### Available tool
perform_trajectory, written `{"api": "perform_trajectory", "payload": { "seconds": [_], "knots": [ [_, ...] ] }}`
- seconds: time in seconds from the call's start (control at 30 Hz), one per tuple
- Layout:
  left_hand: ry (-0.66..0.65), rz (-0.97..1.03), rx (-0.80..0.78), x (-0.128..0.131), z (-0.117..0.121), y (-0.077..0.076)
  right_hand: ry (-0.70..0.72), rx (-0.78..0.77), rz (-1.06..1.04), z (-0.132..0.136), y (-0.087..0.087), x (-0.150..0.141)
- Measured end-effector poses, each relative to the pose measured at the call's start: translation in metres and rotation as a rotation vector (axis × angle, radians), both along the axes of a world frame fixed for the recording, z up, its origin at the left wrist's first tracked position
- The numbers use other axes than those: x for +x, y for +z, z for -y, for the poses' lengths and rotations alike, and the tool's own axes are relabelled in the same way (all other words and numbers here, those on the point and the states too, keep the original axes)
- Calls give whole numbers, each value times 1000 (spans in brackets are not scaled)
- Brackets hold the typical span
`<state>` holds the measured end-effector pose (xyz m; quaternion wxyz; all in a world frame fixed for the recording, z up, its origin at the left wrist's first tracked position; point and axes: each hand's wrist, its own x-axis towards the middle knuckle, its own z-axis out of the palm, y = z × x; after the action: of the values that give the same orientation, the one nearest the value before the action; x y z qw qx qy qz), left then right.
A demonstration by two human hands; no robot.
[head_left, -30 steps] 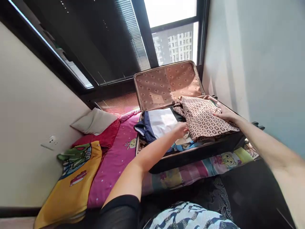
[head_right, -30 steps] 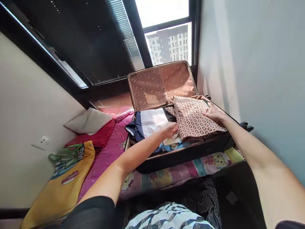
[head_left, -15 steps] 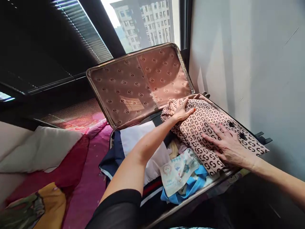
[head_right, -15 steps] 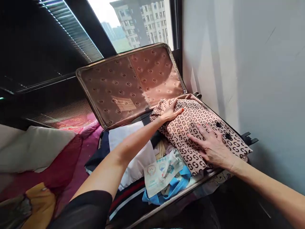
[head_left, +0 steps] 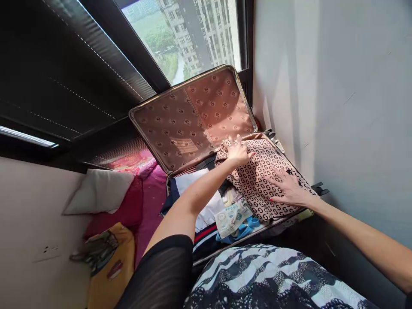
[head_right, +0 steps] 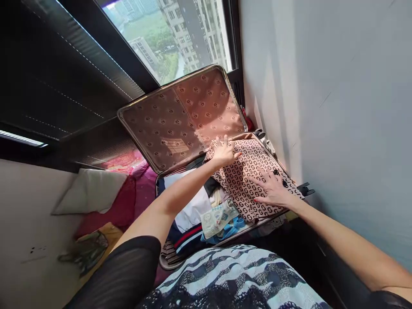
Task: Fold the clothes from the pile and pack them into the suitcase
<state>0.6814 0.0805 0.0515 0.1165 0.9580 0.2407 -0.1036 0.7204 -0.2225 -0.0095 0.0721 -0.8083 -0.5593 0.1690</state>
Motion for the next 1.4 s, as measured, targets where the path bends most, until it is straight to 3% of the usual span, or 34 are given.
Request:
{"api": "perform_trajectory", "payload": {
  "seconds": [0.07, 0.2, 0.33, 0.43, 0.6, 0.73, 0.87, 1.0, 1.17, 1.3, 1.4],
  "knots": [
    [19, 14, -17, -6, 3, -10, -24, 76, 77, -5, -8, 5],
    [295, -86, -193, -27, -8, -52, 13, 36, 102, -21, -51, -5],
    [320, -81, -214, -32, -24, -79, 2, 35, 140, -28, -78, -13],
    [325, -130, -214, -20, -33, -77, -19, 26, 152, -33, -80, -10],
    [333, -161, -252, -10, -35, -57, -25, 11, 165, -36, -71, -3],
    [257, -136, -291, -24, -22, -53, -21, 26, 161, -30, -65, -4],
    [248, 31, -221, -53, -4, -52, -7, 20, 164, -24, -53, -6],
    [202, 169, -218, -107, 17, -44, 54, 81, 187, -26, -31, 0],
    [225, 382, -304, -221, 32, -39, 25, 221, 179, -62, -3, 19],
    [528, 517, -371, -329, 41, -40, -84, 245, 65, -87, -3, 5],
    [873, 614, -355, -404, 44, -47, -104, 284, 61, -78, -26, -15]
  ]
}}
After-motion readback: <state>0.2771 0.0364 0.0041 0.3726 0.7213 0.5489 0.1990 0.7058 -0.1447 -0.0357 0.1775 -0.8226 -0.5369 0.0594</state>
